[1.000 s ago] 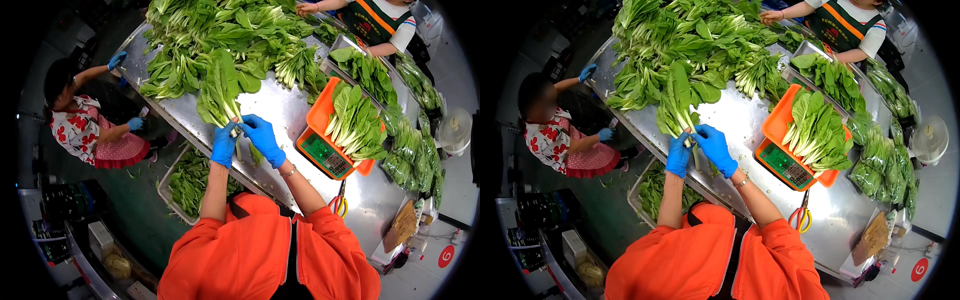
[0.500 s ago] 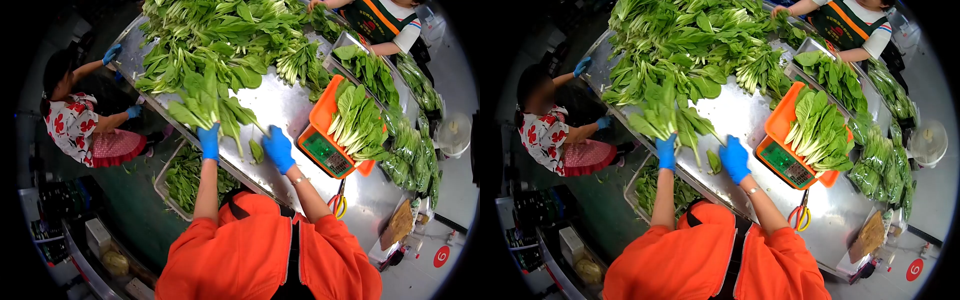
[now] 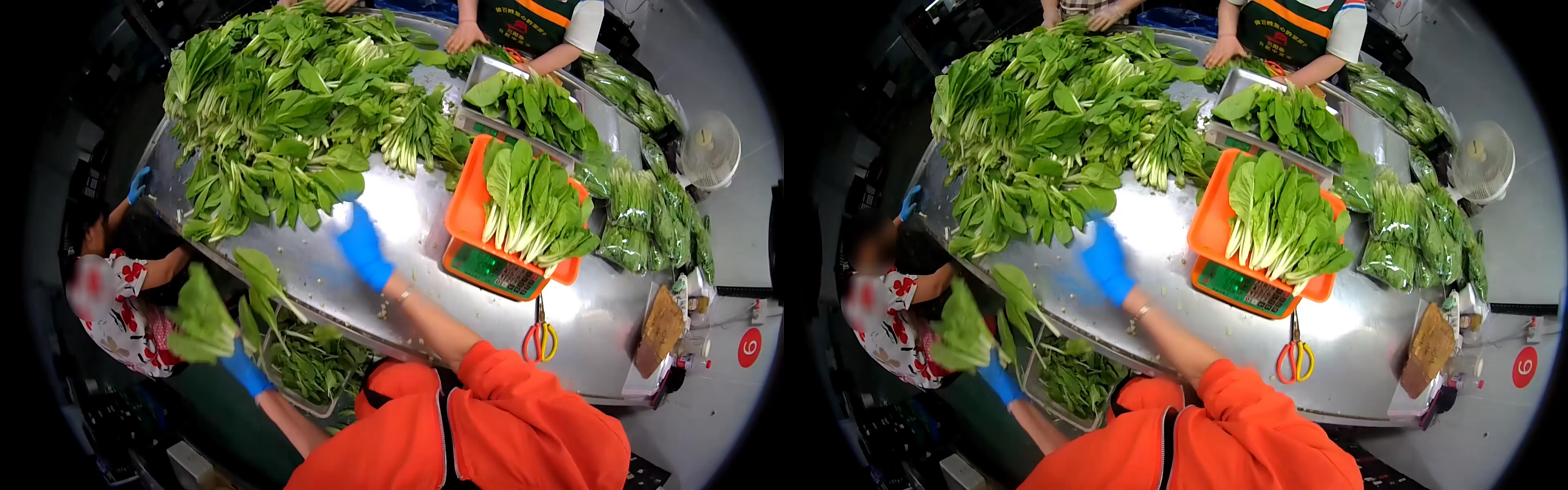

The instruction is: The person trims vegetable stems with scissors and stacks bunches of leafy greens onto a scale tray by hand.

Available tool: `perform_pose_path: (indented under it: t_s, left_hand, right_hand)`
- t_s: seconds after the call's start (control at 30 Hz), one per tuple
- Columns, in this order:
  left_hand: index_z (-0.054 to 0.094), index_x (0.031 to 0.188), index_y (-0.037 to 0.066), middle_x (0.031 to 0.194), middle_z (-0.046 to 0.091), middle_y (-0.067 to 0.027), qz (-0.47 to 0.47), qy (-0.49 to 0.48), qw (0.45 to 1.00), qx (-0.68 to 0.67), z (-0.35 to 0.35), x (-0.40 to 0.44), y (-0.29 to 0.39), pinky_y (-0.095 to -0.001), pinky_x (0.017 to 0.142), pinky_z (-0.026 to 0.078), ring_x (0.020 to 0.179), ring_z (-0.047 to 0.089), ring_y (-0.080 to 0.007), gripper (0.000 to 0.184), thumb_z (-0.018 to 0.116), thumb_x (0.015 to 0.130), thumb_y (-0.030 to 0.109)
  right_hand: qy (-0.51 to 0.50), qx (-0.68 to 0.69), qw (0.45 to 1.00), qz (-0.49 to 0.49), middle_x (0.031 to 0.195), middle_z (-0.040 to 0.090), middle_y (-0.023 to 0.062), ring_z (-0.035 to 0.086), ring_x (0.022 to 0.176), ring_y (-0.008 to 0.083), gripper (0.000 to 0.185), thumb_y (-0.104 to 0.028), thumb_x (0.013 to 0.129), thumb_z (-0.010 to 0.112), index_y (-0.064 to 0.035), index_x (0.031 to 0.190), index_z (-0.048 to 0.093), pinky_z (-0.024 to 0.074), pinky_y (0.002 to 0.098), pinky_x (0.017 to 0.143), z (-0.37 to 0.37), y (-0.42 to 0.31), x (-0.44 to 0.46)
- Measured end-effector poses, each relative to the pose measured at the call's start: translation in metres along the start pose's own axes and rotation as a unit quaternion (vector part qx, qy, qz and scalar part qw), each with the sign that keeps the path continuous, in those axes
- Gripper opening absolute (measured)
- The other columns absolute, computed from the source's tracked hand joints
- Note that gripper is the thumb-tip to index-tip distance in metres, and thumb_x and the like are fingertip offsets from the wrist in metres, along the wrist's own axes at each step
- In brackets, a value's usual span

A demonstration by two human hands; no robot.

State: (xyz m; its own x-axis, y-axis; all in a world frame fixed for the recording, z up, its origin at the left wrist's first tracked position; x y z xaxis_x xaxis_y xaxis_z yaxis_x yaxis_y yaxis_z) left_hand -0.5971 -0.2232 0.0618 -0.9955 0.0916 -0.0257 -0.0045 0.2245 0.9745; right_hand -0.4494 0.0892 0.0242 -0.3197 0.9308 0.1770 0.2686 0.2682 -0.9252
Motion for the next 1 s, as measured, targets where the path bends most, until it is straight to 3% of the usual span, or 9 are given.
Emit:
perform_pose_path:
  t_s: [0.1, 0.23, 0.3, 0.37, 0.4, 0.5, 0.67, 0.8, 1.0]
  left_hand:
    - [0.043, 0.112, -0.005, 0.106, 0.051, -0.0141, -0.153, -0.019, 0.948, -0.278, 0.002, -0.013, -0.004, -0.0286, 0.08, 0.043, 0.096, 0.051, -0.0209, 0.035, 0.05, 0.083, 0.011]
    - [0.043, 0.113, -0.004, 0.108, 0.05, -0.0151, -0.103, -0.13, 0.899, -0.406, 0.04, -0.008, -0.053, -0.0263, 0.079, 0.044, 0.096, 0.05, -0.0194, 0.03, 0.041, 0.088, 0.012]
    - [0.048, 0.104, -0.005, 0.093, 0.055, -0.0126, -0.204, -0.142, 0.822, -0.513, 0.08, -0.026, -0.039, -0.0279, 0.072, 0.045, 0.08, 0.053, -0.0158, 0.029, 0.049, 0.085, 0.017]
    - [0.048, 0.103, -0.005, 0.089, 0.055, -0.0113, -0.232, -0.198, 0.815, -0.492, 0.107, -0.034, -0.043, -0.0278, 0.07, 0.046, 0.077, 0.053, -0.0157, 0.028, 0.049, 0.085, 0.017]
    - [0.048, 0.105, -0.001, 0.084, 0.056, -0.0083, -0.242, -0.107, 0.876, -0.403, 0.125, -0.045, -0.028, -0.0241, 0.062, 0.043, 0.074, 0.052, -0.0152, 0.029, 0.049, 0.085, 0.02]
    - [0.048, 0.106, -0.001, 0.087, 0.055, -0.0078, -0.233, -0.186, 0.868, -0.398, 0.163, -0.053, -0.019, -0.0262, 0.069, 0.041, 0.078, 0.051, -0.0144, 0.029, 0.05, 0.084, 0.018]
    - [0.04, 0.115, -0.003, 0.102, 0.052, -0.0135, -0.189, -0.227, 0.878, -0.377, 0.237, -0.056, 0.014, -0.031, 0.081, 0.04, 0.092, 0.051, -0.0187, 0.037, 0.05, 0.084, 0.014]
    - [0.038, 0.117, -0.002, 0.106, 0.05, -0.0155, -0.092, -0.292, 0.882, -0.359, 0.339, -0.055, 0.046, -0.0298, 0.086, 0.04, 0.097, 0.05, -0.0209, 0.04, 0.051, 0.082, 0.011]
    - [0.043, 0.111, -0.003, 0.099, 0.052, -0.0069, -0.007, -0.303, 0.916, -0.262, 0.463, -0.039, 0.034, -0.0244, 0.071, 0.041, 0.083, 0.051, -0.0142, 0.039, 0.058, 0.076, 0.007]
  right_hand:
    - [0.228, -0.129, 0.965, 0.025, 0.111, 0.047, 0.0201, 0.045, 0.1, 0.0346, 0.058, -0.024, 0.065, 0.067, 0.0036, 0.11, 0.043, 0.0366, 0.0381, 0.086, -0.083, 0.068, 0.07]
    - [0.215, -0.234, 0.943, 0.099, 0.111, 0.046, 0.0192, 0.046, 0.098, 0.034, 0.07, -0.037, 0.062, 0.068, 0.002, 0.113, 0.04, 0.0376, 0.0403, 0.082, -0.103, 0.071, 0.103]
    - [0.255, -0.305, 0.914, 0.084, 0.111, 0.045, 0.0192, 0.045, 0.098, 0.0339, 0.074, -0.042, 0.061, 0.068, 0.0012, 0.114, 0.038, 0.038, 0.0408, 0.081, -0.099, 0.068, 0.118]
    - [0.24, -0.279, 0.915, 0.163, 0.11, 0.043, 0.0199, 0.044, 0.098, 0.0343, 0.081, -0.046, 0.057, 0.069, 0.0003, 0.115, 0.034, 0.0373, 0.0421, 0.081, -0.09, 0.065, 0.128]
    - [0.222, -0.267, 0.918, 0.189, 0.107, 0.043, 0.0205, 0.044, 0.097, 0.0352, 0.085, -0.046, 0.054, 0.071, 0.0009, 0.114, 0.034, 0.037, 0.0429, 0.081, -0.082, 0.063, 0.131]
    - [0.178, -0.283, 0.938, 0.091, 0.103, 0.044, 0.0218, 0.044, 0.095, 0.0358, 0.083, -0.044, 0.057, 0.069, 0.003, 0.115, 0.033, 0.0387, 0.0411, 0.08, -0.058, 0.066, 0.13]
    - [0.26, -0.197, 0.944, 0.049, 0.093, 0.047, 0.0157, 0.046, 0.088, 0.0301, 0.041, -0.024, 0.07, 0.063, -0.0013, 0.1, 0.049, 0.0368, 0.0394, 0.077, -0.108, 0.064, 0.113]
    - [0.386, -0.136, 0.912, 0.026, 0.111, 0.044, 0.0209, 0.042, 0.103, 0.0337, 0.052, -0.023, 0.069, 0.063, -0.0008, 0.112, 0.042, 0.034, 0.038, 0.087, -0.131, 0.058, 0.124]
    - [0.257, -0.251, 0.911, 0.204, 0.114, 0.042, 0.0236, 0.04, 0.105, 0.0374, 0.077, -0.038, 0.064, 0.064, 0.0009, 0.122, 0.031, 0.0324, 0.0403, 0.089, -0.12, 0.076, 0.143]
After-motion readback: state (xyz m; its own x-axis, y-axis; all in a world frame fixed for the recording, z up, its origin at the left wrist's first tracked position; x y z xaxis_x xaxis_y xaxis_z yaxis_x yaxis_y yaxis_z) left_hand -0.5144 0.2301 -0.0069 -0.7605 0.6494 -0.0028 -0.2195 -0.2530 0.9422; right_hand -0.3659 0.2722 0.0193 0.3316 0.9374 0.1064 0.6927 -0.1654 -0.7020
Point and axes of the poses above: each hand's wrist, its own x-axis towards the middle knuckle, its own z-axis out of the palm, y = z × x, the point moved 3 cm from there along x, towards the middle knuckle
